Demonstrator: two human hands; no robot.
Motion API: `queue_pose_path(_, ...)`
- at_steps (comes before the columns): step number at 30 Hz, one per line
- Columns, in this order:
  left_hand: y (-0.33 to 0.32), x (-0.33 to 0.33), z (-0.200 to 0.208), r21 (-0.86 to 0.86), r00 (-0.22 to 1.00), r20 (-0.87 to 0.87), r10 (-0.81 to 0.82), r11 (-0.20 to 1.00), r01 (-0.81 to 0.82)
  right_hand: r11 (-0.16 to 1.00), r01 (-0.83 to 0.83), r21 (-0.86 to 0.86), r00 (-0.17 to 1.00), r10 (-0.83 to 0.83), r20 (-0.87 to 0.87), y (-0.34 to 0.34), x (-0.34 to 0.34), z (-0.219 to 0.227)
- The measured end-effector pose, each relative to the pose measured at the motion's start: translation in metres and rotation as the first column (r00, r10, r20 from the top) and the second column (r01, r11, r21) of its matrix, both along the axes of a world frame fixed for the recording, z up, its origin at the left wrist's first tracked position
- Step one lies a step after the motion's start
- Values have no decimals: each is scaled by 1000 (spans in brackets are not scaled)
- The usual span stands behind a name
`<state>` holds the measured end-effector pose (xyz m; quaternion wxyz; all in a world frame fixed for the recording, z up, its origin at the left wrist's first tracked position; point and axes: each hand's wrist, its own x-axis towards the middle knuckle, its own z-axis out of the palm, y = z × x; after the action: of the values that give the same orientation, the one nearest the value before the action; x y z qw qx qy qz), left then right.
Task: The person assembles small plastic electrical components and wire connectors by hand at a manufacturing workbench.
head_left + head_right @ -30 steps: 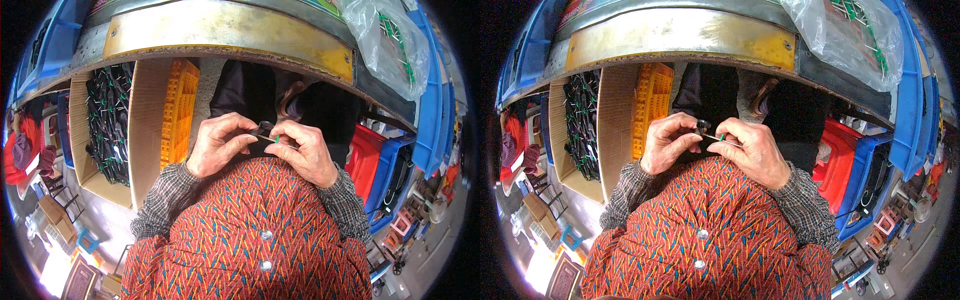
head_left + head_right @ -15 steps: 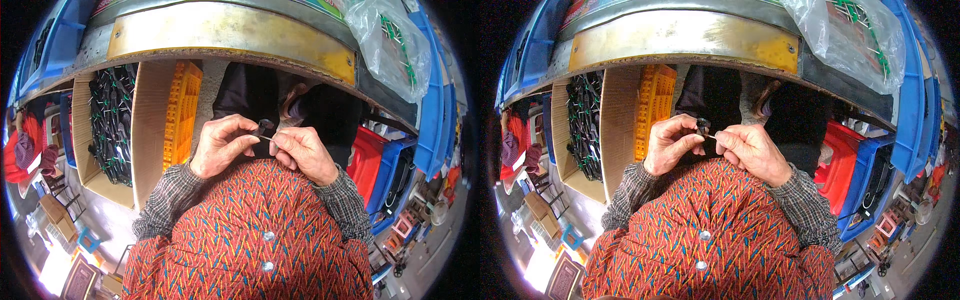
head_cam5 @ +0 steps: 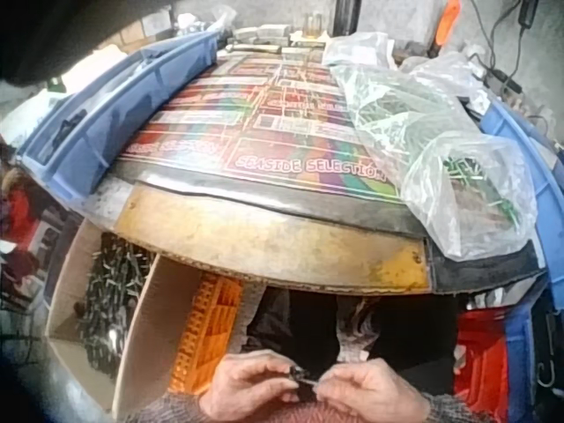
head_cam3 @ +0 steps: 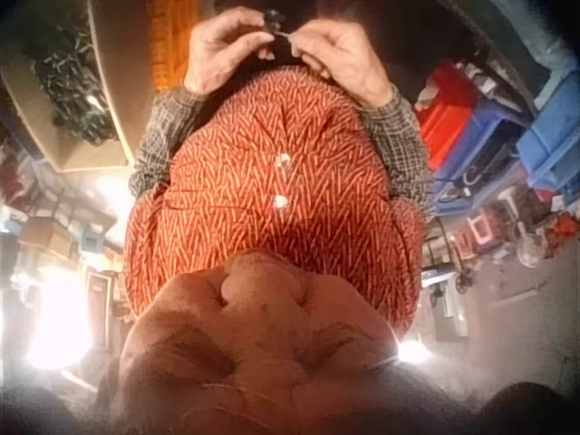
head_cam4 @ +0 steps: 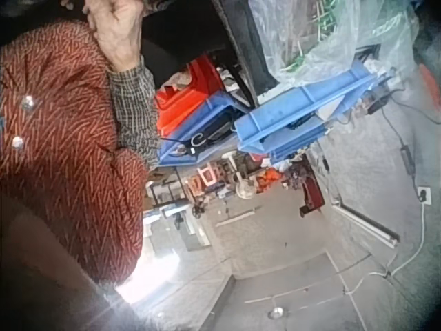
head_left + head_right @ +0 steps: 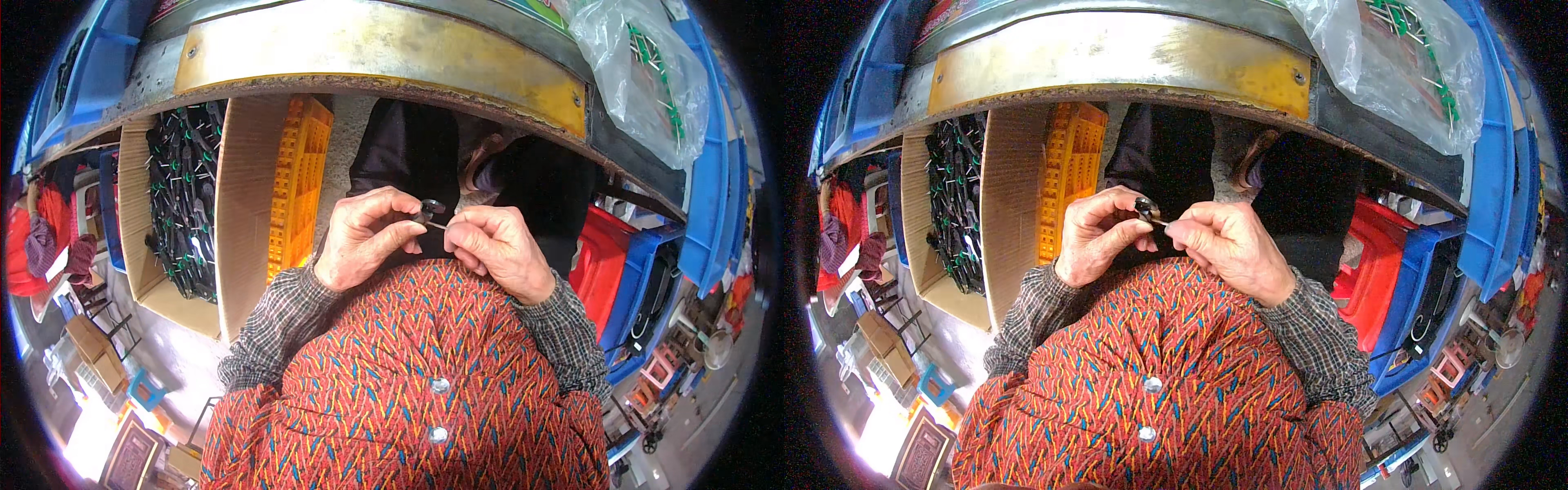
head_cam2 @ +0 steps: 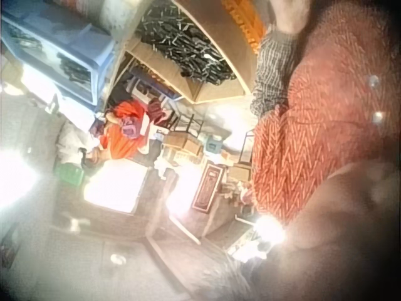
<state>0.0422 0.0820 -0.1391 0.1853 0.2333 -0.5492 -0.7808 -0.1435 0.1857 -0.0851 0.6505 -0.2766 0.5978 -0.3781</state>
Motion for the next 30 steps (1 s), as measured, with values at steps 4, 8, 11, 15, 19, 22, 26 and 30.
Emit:
queue_pose_path(4,0,-2,2,-18,1000,-6,-5,1000,5,999,20,-51,997,-24,-73,0,2,-1)
queue_pose_path(8,-1,-2,2,-29,1000,-11,-4,1000,4,993,-9,-120,981,-14,-192,-1,2,0)
queue_pose_path(11,-1,-2,2,-46,1000,-7,-3,999,3,984,-34,-174,963,-15,-270,-1,2,-1)
queue_pose_path(15,-2,-3,5,-77,1000,23,-14,997,16,972,-66,-228,938,-18,-347,0,2,-1)
queue_pose_path(19,-1,-3,1,-83,1000,5,7,997,-7,980,-72,-185,940,4,-342,-1,1,1)
queue_pose_path(22,-1,-1,3,-81,1000,28,-3,997,5,982,-127,-141,939,73,-337,-1,-1,1)
queue_pose_path(26,-3,-2,5,-96,999,45,-2,995,6,993,-90,-71,981,76,-178,-2,0,1)
queue_pose_path(30,-3,-2,4,-137,1000,23,-1,991,4,982,-131,-139,963,93,-253,-2,-1,0)
